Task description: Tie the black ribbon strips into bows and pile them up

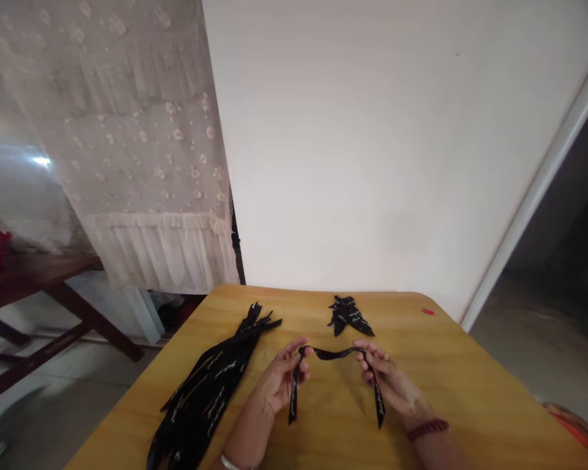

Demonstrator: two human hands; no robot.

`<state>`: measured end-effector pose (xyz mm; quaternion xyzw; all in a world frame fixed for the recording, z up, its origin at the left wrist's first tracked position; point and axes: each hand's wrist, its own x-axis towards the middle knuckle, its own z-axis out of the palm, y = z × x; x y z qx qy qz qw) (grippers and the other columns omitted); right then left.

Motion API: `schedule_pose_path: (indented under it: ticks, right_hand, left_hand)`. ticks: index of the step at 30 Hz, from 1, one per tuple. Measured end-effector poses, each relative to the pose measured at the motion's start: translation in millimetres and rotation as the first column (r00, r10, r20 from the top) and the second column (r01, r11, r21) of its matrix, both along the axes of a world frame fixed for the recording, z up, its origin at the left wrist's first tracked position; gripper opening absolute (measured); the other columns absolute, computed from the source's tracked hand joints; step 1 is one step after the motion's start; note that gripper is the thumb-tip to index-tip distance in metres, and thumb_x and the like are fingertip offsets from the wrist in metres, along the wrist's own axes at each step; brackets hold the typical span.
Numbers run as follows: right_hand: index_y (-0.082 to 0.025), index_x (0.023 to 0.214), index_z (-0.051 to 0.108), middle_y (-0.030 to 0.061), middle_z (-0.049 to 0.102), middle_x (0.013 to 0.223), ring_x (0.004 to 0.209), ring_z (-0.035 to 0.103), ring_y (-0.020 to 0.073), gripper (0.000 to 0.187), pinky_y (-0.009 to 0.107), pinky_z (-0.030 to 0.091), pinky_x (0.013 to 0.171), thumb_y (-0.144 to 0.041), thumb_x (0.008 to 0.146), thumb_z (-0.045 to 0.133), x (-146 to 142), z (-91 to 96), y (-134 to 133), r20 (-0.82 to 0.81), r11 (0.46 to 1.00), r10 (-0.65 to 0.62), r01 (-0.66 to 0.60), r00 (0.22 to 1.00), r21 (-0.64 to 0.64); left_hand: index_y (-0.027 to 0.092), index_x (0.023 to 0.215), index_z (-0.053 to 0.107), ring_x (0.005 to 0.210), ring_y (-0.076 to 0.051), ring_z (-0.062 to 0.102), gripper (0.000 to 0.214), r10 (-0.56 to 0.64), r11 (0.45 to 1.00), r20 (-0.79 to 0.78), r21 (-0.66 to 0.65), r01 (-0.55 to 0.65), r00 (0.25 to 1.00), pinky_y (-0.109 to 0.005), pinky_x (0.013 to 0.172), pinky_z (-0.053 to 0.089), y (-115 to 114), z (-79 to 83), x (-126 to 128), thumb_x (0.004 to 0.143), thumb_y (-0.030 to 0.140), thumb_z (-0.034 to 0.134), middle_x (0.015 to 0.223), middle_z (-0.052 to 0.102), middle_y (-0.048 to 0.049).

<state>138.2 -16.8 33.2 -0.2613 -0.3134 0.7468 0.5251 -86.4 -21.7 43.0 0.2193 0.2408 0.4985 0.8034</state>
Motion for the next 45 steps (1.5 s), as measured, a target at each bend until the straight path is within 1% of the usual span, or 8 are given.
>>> schedule_pose_path:
  ticks: [8, 15, 25, 31, 36, 40, 43, 45]
  right_hand:
    - [-0.019, 0.085, 0.061, -0.0002, 0.056, 0.067, 0.053, 0.049, 0.0047, 0.022, 0.012, 0.039, 0.045, -0.014, 0.064, 0.064, 2, -1.3, 1, -0.009, 1.0, 0.013, -0.013, 1.0, 0.004]
    - [-0.017, 0.087, 0.061, 0.0012, 0.058, 0.071, 0.057, 0.051, 0.0048, 0.022, 0.012, 0.039, 0.048, -0.016, 0.065, 0.063, 2, 3.7, -2, -0.02, 0.999, 0.019, -0.019, 1.0, 0.035]
    - [-0.018, 0.095, 0.058, 0.0006, 0.058, 0.071, 0.056, 0.051, 0.0043, 0.034, 0.012, 0.038, 0.047, -0.013, 0.062, 0.066, 3, 6.4, -1, -0.028, 0.992, 0.083, -0.08, 0.996, 0.093]
    - [-0.017, 0.089, 0.059, 0.0007, 0.058, 0.071, 0.059, 0.053, 0.005, 0.027, 0.013, 0.039, 0.049, -0.014, 0.063, 0.064, 5, 3.7, 0, 0.009, 0.988, 0.109, -0.109, 0.994, 0.109]
    - [-0.018, 0.079, 0.059, -0.0002, 0.06, 0.068, 0.058, 0.055, 0.006, 0.015, 0.015, 0.041, 0.052, -0.015, 0.065, 0.063, 3, 0.5, 2, 0.064, 0.986, 0.082, -0.09, 0.995, 0.142]
    - [-0.018, 0.074, 0.058, -0.0007, 0.06, 0.066, 0.056, 0.056, 0.0058, 0.01, 0.014, 0.041, 0.051, -0.015, 0.066, 0.062, -1, 4.8, 1, 0.083, 0.985, 0.043, -0.056, 0.996, 0.165]
    - [-0.018, 0.082, 0.058, -0.0009, 0.06, 0.067, 0.057, 0.056, 0.0059, 0.017, 0.014, 0.042, 0.051, -0.016, 0.066, 0.062, -1, 8.4, 0, 0.076, 0.984, 0.042, -0.055, 0.996, 0.17]
    - [-0.018, 0.088, 0.057, -0.0007, 0.059, 0.068, 0.058, 0.055, 0.0059, 0.023, 0.014, 0.042, 0.051, -0.016, 0.066, 0.062, -1, 9.9, -1, 0.078, 0.984, 0.045, -0.058, 0.996, 0.166]
  left_hand:
    - [0.015, 0.082, 0.058, 0.057, -0.01, 0.057, 0.02, -0.012, 0.998, -0.061, 0.061, 0.015, 0.998, -0.024, 0.054, 0.046, -2, -2.0, 4, 0.064, 0.008, 0.058, 0.074, 0.06, -0.0035]
    - [0.013, 0.089, 0.058, 0.068, -0.014, 0.057, 0.025, -0.107, 0.985, -0.065, 0.132, 0.115, 0.992, -0.028, 0.062, 0.046, -1, -2.5, 6, 0.065, 0.005, 0.055, 0.073, 0.059, -0.0038]
    - [0.012, 0.074, 0.059, 0.065, -0.017, 0.059, 0.01, -0.084, 0.975, -0.17, 0.19, 0.116, 0.982, -0.029, 0.062, 0.043, -1, -4.1, 10, 0.064, 0.011, 0.059, 0.07, 0.063, -0.006]
    - [0.013, 0.072, 0.057, 0.061, -0.016, 0.058, 0.008, -0.072, 0.964, -0.191, 0.239, 0.118, 0.979, -0.03, 0.062, 0.041, 1, -6.1, 13, 0.064, 0.011, 0.058, 0.065, 0.063, -0.0058]
    - [0.013, 0.07, 0.057, 0.061, -0.014, 0.057, 0.007, -0.02, 0.962, -0.194, 0.262, 0.071, 0.981, -0.028, 0.063, 0.041, 4, -4.5, 15, 0.062, 0.012, 0.059, 0.063, 0.061, -0.0046]
    - [0.012, 0.065, 0.06, 0.062, -0.012, 0.056, 0.01, 0.095, 0.971, -0.211, 0.237, -0.043, 0.973, -0.024, 0.063, 0.041, 7, -3.7, 18, 0.055, 0.01, 0.063, 0.065, 0.061, -0.0037]
    - [0.012, 0.063, 0.061, 0.06, -0.008, 0.054, 0.012, 0.199, 0.957, -0.254, 0.259, -0.132, 0.947, -0.018, 0.058, 0.04, 9, -2.7, 19, 0.052, 0.008, 0.064, 0.068, 0.061, -0.0018]
    - [0.012, 0.063, 0.061, 0.05, -0.003, 0.049, 0.012, 0.224, 0.948, -0.275, 0.282, -0.144, 0.935, -0.014, 0.047, 0.036, 9, -1.4, 18, 0.053, 0.007, 0.063, 0.075, 0.061, -0.0012]
